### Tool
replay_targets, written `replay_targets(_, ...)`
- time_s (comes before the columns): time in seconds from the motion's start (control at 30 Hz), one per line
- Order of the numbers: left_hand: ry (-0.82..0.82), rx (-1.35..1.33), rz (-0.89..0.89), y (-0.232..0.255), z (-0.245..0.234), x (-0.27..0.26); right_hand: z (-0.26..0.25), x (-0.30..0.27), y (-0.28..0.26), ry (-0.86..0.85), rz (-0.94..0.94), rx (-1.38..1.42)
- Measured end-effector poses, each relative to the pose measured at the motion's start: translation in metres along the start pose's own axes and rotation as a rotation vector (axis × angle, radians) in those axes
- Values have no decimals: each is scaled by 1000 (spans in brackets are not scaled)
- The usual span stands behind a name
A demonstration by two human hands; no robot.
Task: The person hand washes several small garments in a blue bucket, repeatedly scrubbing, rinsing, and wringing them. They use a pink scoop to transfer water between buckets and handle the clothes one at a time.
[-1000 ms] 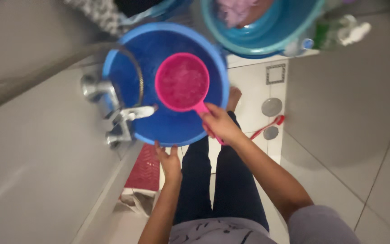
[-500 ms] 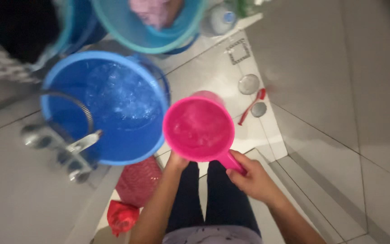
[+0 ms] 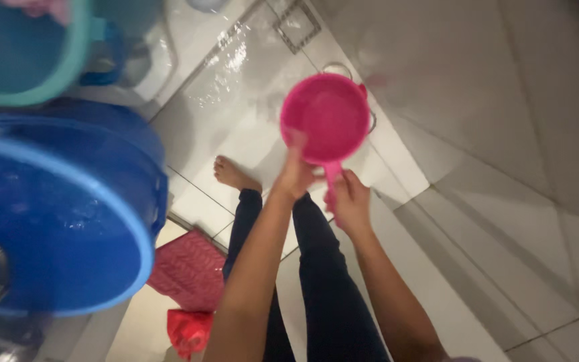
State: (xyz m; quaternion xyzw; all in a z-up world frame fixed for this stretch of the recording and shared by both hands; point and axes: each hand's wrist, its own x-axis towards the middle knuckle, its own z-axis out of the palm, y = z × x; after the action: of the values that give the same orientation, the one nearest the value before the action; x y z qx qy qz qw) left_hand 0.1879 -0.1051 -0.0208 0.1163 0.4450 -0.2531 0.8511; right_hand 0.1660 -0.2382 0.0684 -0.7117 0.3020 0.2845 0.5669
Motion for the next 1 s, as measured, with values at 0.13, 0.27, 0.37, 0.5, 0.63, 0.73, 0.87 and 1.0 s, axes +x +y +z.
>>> replay_targets(0.13, 315, 485, 11, -42, -25, 29, 15, 57, 102, 37, 12, 112)
replay_targets(0.27, 329, 618, 420, -63, -105, 80, 44, 126, 200, 125, -117, 163)
replay_targets(0.37, 441, 939, 525, -54, -142, 76, 54, 209, 216, 207, 54, 803)
replay_targets(0.5, 528, 1243, 609, -37, -115, 63, 55, 294, 205, -83, 296, 1265)
replay_targets(0.63, 663, 1586, 682, -47, -91, 84, 49, 346, 211, -1, 314, 1300)
replay_targets(0.73, 673, 1473, 629, -64, -70, 101, 33, 362, 237, 77, 339, 1181)
replay_targets(0.87, 561, 1220, 647, -74, -51, 122, 19, 382, 281, 268, 323, 742)
replay_targets(1.0, 527, 999, 474, -76, -60, 135, 2, 390, 334, 587, 209, -269)
